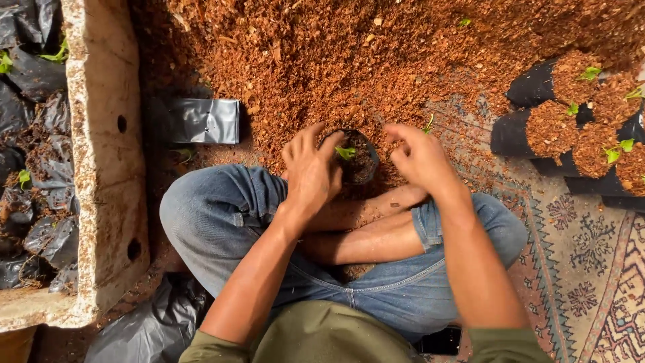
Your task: The person is potting small seedlings into individual black plastic nursery bags using a soil and mulch mixture while sitting on the floor.
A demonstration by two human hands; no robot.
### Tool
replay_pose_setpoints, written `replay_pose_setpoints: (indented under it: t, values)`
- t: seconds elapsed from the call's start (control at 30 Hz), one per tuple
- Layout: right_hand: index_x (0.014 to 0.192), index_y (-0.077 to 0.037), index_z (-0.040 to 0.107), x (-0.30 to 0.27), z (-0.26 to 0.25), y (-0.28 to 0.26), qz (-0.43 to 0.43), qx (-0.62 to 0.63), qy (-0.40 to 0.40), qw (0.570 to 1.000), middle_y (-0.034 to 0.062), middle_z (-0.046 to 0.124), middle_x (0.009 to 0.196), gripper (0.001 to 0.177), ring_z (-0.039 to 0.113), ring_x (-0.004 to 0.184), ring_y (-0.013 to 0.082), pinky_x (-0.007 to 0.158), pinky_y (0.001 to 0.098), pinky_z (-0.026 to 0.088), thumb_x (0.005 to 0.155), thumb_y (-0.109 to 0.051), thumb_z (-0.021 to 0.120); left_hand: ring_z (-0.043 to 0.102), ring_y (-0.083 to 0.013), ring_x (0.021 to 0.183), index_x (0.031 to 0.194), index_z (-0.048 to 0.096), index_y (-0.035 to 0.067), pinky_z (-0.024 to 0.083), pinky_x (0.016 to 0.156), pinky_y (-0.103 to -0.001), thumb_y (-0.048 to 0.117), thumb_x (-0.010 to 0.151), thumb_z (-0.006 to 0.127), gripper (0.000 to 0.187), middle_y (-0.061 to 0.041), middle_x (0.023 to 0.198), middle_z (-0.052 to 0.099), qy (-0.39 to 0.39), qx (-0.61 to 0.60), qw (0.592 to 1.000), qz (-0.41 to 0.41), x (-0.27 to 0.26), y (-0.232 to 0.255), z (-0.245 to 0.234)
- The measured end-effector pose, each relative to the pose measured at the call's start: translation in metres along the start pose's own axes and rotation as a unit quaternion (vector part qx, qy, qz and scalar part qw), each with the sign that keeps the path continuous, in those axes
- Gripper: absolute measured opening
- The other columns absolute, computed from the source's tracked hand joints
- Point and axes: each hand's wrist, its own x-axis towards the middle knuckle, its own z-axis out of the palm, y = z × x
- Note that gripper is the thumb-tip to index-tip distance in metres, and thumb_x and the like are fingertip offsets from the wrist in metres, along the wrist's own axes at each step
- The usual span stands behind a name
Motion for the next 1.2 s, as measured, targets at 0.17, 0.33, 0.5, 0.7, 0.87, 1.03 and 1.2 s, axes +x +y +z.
replay_pose_setpoints:
  t: [0.17,0.33,0.5,0.7,0.87,1.03,1.2]
  values:
    - [0.163,-0.025,0.028,0.054,0.017,0.004,0.028,-0.178,-0.109,0.978,0.0285,0.025,0.160,0.104,0.042,0.137,0.0502,0.108,0.0643,0.042,0.077,0.026,0.059,0.039,-0.0351,0.143,0.123,0.065,0.012,0.022,0.118,-0.061,0.007,0.078,0.069,0.046,-0.016,0.136,0.059,-0.025,-0.051,0.987,0.150,-0.014,0.013,0.000]
    - [0.156,-0.029,0.038,0.097,0.063,0.068,-0.117,-0.301,-0.125,0.938,0.0196,0.037,0.153,0.100,0.052,0.127,0.0439,0.096,0.0574,0.056,0.076,0.026,0.062,0.053,-0.0292,0.134,0.124,0.065,0.014,0.028,0.119,-0.057,0.023,0.080,0.068,0.045,-0.011,0.122,0.067,-0.031,-0.055,0.975,0.214,-0.025,0.009,0.013]
    - [0.124,-0.009,0.067,0.088,0.044,0.086,-0.043,-0.156,-0.084,0.983,0.0189,0.065,0.123,0.035,0.060,0.122,0.0389,0.106,0.0523,0.049,0.089,-0.007,0.073,0.057,-0.0272,0.129,0.118,0.069,0.014,0.030,0.118,-0.055,0.026,0.086,0.065,0.034,-0.009,0.112,0.069,-0.007,-0.063,0.970,0.235,-0.027,0.012,0.020]
    - [0.117,-0.004,0.068,0.046,0.013,0.017,-0.150,0.106,-0.027,0.983,0.0134,0.067,0.116,0.034,0.056,0.122,0.0256,0.108,0.0473,0.040,0.086,-0.013,0.080,0.066,-0.0254,0.111,0.105,0.070,0.012,0.046,0.100,-0.046,0.026,0.088,0.065,0.023,-0.008,0.100,0.070,0.045,-0.060,0.955,0.286,-0.026,0.014,0.027]
    - [0.116,-0.003,0.073,0.048,0.015,-0.028,-0.180,-0.030,-0.113,0.977,0.0197,0.070,0.116,0.027,0.063,0.117,0.0375,0.106,0.0518,0.045,0.090,-0.003,0.068,0.067,-0.0214,0.100,0.102,0.070,0.015,0.047,0.094,-0.041,0.027,0.092,0.066,0.017,-0.004,0.095,0.071,-0.038,-0.006,0.961,0.273,-0.030,0.016,0.031]
    - [0.105,-0.008,0.077,0.051,0.033,-0.028,-0.211,-0.168,-0.093,0.958,0.0156,0.072,0.109,0.019,0.069,0.108,0.0346,0.097,0.0472,0.053,0.088,-0.003,0.069,0.068,-0.0218,0.094,0.098,0.070,0.014,0.048,0.087,-0.038,0.028,0.094,0.067,0.015,-0.004,0.091,0.070,-0.048,-0.025,0.964,0.262,-0.034,0.018,0.029]
    - [0.129,-0.011,0.070,0.050,0.008,0.005,-0.140,-0.133,0.017,0.981,0.0112,0.069,0.119,0.033,0.065,0.116,0.0290,0.102,0.0432,0.051,0.097,-0.006,0.061,0.066,-0.0201,0.093,0.095,0.070,0.015,0.047,0.090,-0.037,0.030,0.097,0.063,0.016,-0.004,0.090,0.070,-0.060,-0.023,0.965,0.254,-0.030,0.022,0.020]
